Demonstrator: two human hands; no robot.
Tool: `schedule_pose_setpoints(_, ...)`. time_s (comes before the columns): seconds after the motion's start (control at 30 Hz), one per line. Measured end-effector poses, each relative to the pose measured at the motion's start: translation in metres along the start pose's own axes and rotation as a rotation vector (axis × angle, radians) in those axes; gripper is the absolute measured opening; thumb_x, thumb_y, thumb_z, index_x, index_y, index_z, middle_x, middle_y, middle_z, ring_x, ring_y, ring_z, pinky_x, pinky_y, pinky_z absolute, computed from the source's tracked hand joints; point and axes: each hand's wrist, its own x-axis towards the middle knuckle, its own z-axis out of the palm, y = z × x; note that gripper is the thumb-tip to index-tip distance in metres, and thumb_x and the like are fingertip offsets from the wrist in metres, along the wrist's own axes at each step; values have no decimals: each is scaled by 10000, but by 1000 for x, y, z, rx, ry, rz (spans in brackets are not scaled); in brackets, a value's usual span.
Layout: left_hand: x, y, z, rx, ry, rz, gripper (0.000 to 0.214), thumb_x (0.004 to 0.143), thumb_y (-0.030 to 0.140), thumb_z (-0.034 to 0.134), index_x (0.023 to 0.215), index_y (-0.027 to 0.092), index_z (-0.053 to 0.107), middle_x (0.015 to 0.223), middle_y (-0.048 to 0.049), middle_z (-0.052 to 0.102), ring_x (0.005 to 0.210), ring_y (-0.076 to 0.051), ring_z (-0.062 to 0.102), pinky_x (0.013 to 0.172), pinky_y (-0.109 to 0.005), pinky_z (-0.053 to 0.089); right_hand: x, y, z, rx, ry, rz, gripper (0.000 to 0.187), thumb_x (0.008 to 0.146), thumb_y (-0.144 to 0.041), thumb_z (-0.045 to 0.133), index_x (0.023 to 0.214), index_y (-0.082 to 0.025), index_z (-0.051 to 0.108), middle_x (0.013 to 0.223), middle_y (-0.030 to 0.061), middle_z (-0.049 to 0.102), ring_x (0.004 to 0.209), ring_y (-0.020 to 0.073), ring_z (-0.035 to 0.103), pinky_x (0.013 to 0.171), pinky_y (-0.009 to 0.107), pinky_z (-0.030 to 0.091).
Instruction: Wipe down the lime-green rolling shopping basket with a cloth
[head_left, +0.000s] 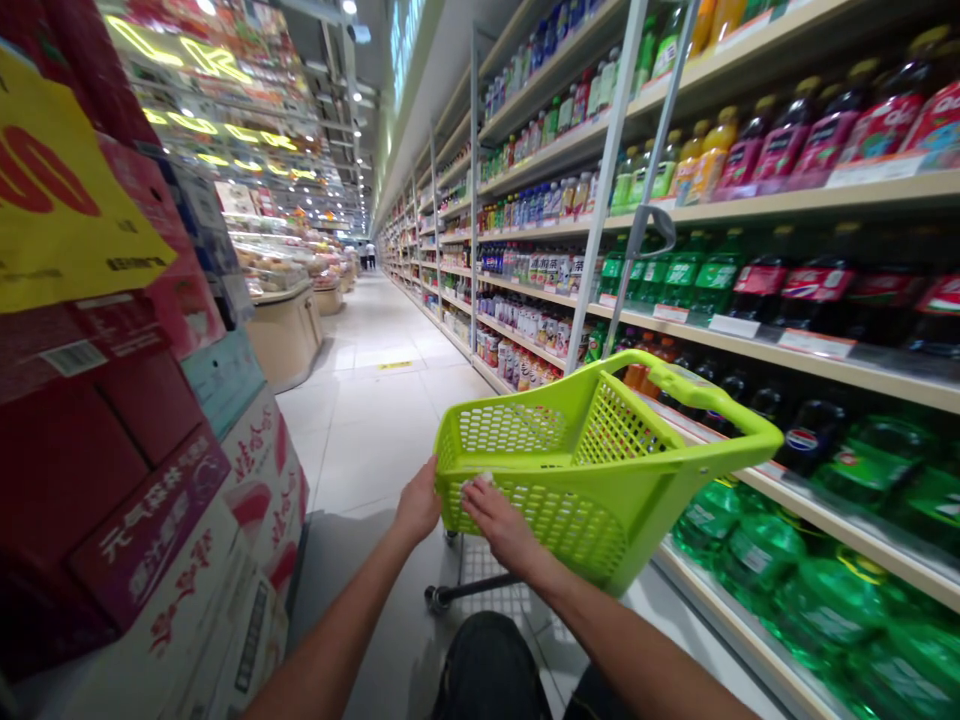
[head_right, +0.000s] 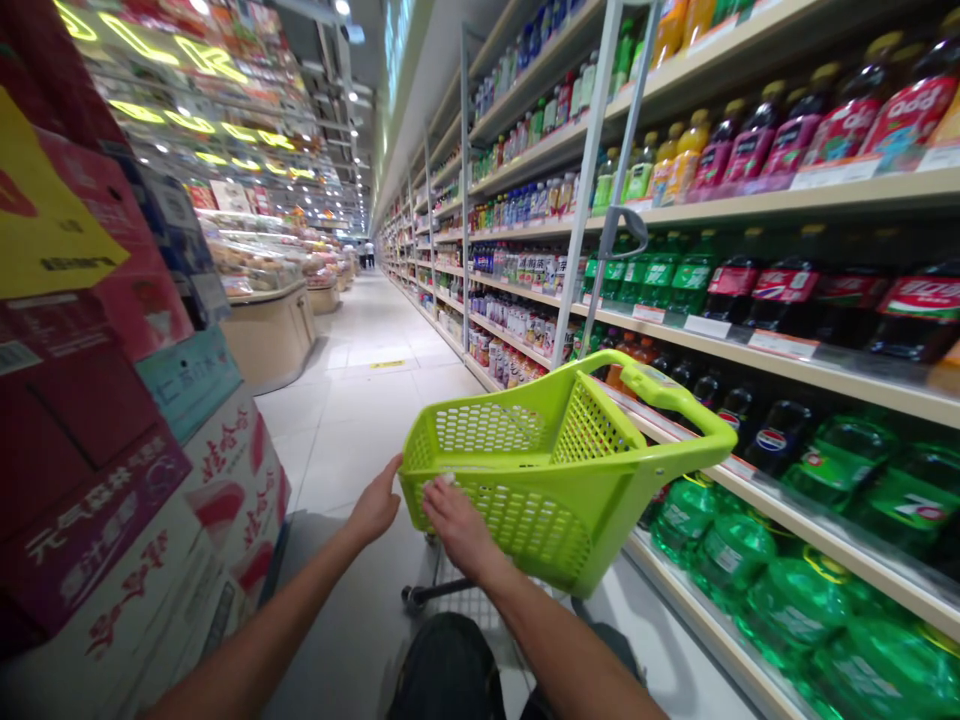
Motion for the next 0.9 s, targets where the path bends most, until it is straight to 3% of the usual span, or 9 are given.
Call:
schedule_pose_setpoints(0.1, -1, 17, 8, 116, 4, 77, 686, 660, 25, 339, 1323, 184, 270, 1363, -39, 381, 1261, -152, 318, 1018, -356, 301, -6, 16, -21, -38, 127, 102, 377, 876, -90, 323, 1216, -153, 472, 1277, 118, 468, 1288, 212, 242, 983, 453, 360)
schedule_pose_setpoints(0.3, -11, 46, 23, 312, -106, 253, 710, 645, 5, 316, 1337, 150, 250, 1422, -63, 251, 1314, -173, 189, 1060, -481, 157, -61, 24, -28, -52, 9, -19, 336, 885, -114, 329, 1149, -164, 530, 1148, 100, 582, 1231, 197, 361, 919, 424, 440)
schedule_pose_setpoints(0.5, -10, 68, 30, 328, -100, 300, 708, 651, -1, 284, 1341, 148, 236, 1425, -52, 237, 1315, -166, 188, 1047, -528, 152, -39, 45, -63, -139, 134, 132, 389, 870, -67, 316, 1225, -129, 462, 1271, 128, 471, 1291, 213, 228, 978, 448, 375)
schedule_pose_setpoints(0.7, -11, 81, 42, 345, -105, 361, 710, 646, -3, 286, 1339, 143, 240, 1430, -43, 222, 1318, -165, 177, 1043, -537, 148, -76, 46, -62, -153, 19, 2, 354, 865, -73, 356, 1176, -151, 506, 1176, 96, 563, 1266, 209, 292, 932, 462, 423)
schedule_pose_setpoints(0.9, -10, 87, 47, 377, -95, 363, 730, 650, 3, 313, 1352, 173, 206, 1436, -47, 207, 1322, -169, 160, 1047, -522, 143, -62, 61, -85, -176, 95, 154, 406, 873, -80, 329, 1262, -150, 420, 1298, 109, 443, 1297, 198, 207, 999, 446, 353)
